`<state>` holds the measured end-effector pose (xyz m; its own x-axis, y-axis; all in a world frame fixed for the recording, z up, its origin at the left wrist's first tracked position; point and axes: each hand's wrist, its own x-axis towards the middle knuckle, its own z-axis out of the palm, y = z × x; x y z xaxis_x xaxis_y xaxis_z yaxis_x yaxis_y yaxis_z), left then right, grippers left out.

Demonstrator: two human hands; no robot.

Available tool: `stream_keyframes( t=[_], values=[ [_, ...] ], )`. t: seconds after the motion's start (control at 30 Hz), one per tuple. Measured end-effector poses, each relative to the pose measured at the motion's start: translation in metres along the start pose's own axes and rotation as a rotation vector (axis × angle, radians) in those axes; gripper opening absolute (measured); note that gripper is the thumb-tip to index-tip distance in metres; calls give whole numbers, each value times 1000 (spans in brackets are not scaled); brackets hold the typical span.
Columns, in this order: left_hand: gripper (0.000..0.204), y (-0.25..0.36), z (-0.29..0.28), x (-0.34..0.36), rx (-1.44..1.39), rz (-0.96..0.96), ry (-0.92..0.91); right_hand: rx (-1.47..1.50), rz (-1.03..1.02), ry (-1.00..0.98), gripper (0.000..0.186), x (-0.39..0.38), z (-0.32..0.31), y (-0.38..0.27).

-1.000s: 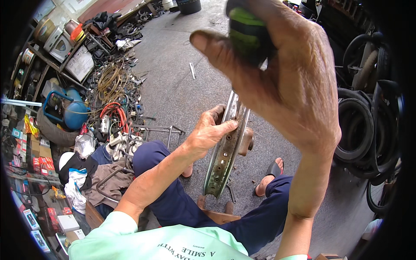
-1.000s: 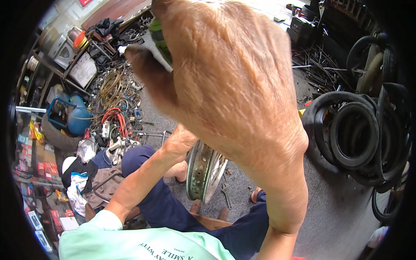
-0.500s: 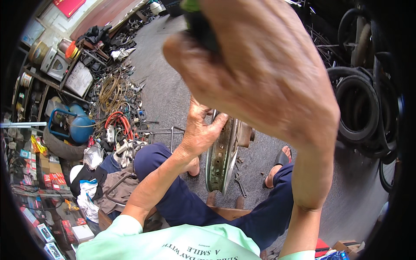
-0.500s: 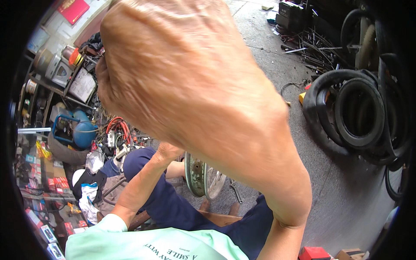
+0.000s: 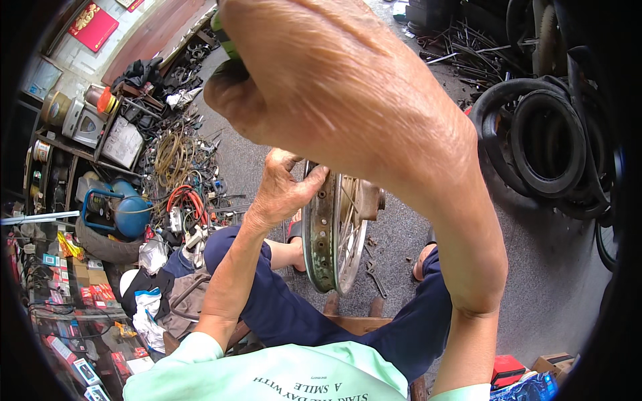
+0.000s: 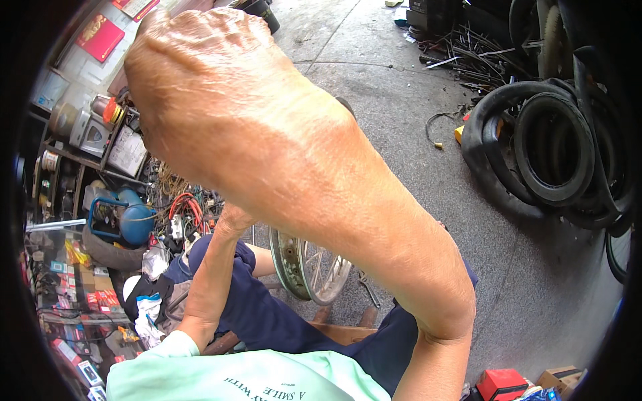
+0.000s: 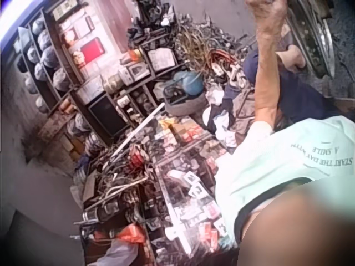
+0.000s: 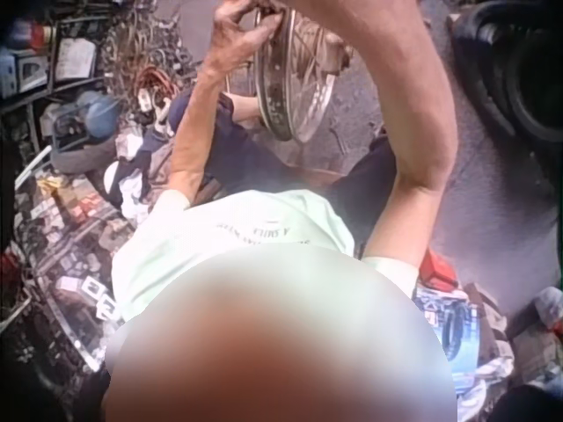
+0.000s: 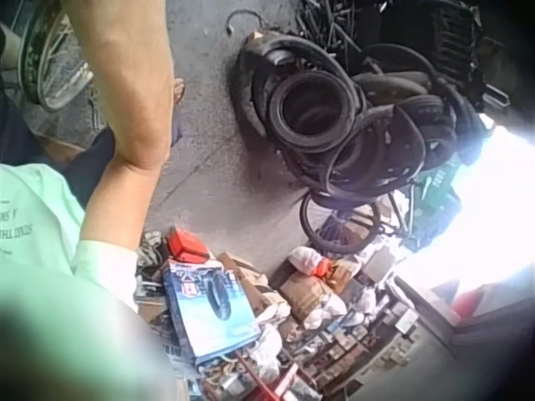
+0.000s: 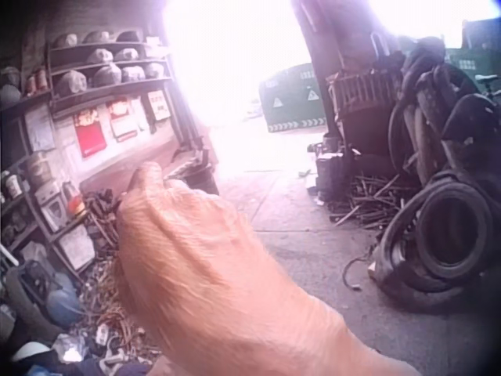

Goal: The person uses a screwdriver to adjust the spokes of a bicycle wheel while seated on the floor. They repeatedly rotate the wheel and tighten or loosen individual spokes to true the rim.

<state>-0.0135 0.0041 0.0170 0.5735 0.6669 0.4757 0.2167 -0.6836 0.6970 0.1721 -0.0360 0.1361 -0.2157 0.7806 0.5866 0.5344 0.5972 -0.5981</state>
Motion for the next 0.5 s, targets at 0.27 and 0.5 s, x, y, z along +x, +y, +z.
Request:
stream_keyframes(
  t=[0.27, 0.5],
  values=[
    [20, 4, -6, 0, 111, -31, -67, 42, 8, -4, 21, -2, -14, 3],
    [15, 3, -9, 9, 366, 211, -88, 191, -12, 251, 20, -40, -42, 7]
  ],
)
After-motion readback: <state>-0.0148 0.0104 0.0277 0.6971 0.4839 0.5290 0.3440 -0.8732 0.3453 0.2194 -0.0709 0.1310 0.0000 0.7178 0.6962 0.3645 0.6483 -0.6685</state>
